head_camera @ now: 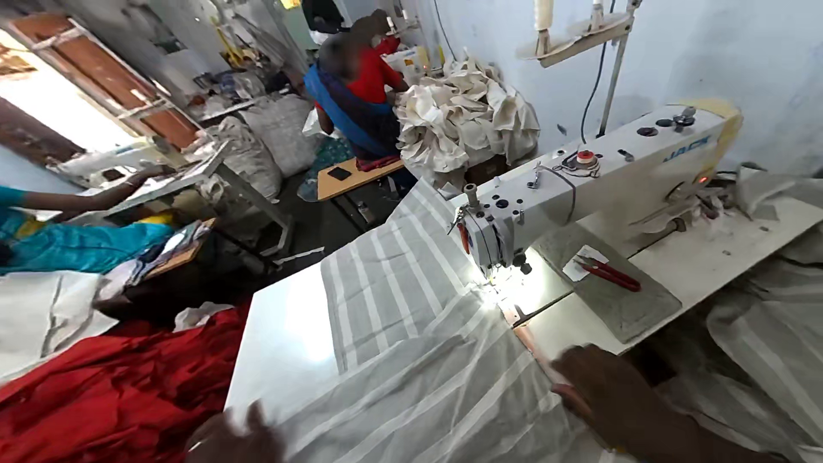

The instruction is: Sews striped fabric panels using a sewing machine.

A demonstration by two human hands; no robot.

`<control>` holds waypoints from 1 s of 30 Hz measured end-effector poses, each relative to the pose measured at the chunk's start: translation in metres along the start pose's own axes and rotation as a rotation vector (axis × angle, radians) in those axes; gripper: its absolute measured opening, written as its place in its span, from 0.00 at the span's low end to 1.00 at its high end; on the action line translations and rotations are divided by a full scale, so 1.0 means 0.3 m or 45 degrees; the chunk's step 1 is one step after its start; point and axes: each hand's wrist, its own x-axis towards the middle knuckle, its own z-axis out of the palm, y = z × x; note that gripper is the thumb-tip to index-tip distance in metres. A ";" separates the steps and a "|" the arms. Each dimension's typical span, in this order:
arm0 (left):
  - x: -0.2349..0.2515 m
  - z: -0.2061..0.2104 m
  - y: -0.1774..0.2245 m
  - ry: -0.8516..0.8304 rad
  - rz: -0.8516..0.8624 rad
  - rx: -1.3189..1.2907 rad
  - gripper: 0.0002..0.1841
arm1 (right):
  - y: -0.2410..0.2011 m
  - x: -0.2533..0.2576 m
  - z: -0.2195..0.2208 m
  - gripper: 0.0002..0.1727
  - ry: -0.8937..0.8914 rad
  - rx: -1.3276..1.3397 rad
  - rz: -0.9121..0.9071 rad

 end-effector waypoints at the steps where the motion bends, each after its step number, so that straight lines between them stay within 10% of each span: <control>1: -0.031 -0.042 0.224 -0.038 0.168 -0.197 0.32 | -0.017 0.065 0.044 0.20 0.067 0.037 -0.116; 5: -0.239 -0.113 0.922 -0.121 0.890 -0.497 0.27 | -0.079 0.182 0.258 0.45 -0.079 0.143 -0.369; 8: -0.339 -0.092 1.139 -0.247 0.823 -0.423 0.34 | -0.130 0.080 0.293 0.55 -0.162 0.087 -0.301; 16: -0.568 -0.171 1.206 -0.309 0.827 -0.625 0.15 | -0.011 -0.034 0.149 0.22 0.248 0.245 0.012; 20: -0.599 -0.182 1.170 0.016 0.828 -0.982 0.18 | 0.049 0.135 0.124 0.16 0.356 0.872 0.390; 24: -0.607 -0.308 1.141 -0.152 0.667 -1.376 0.36 | 0.003 0.187 0.090 0.11 0.366 1.521 0.399; 30: -0.543 -0.428 1.116 -0.693 0.435 -1.789 0.06 | -0.066 0.178 0.125 0.04 0.840 0.768 0.006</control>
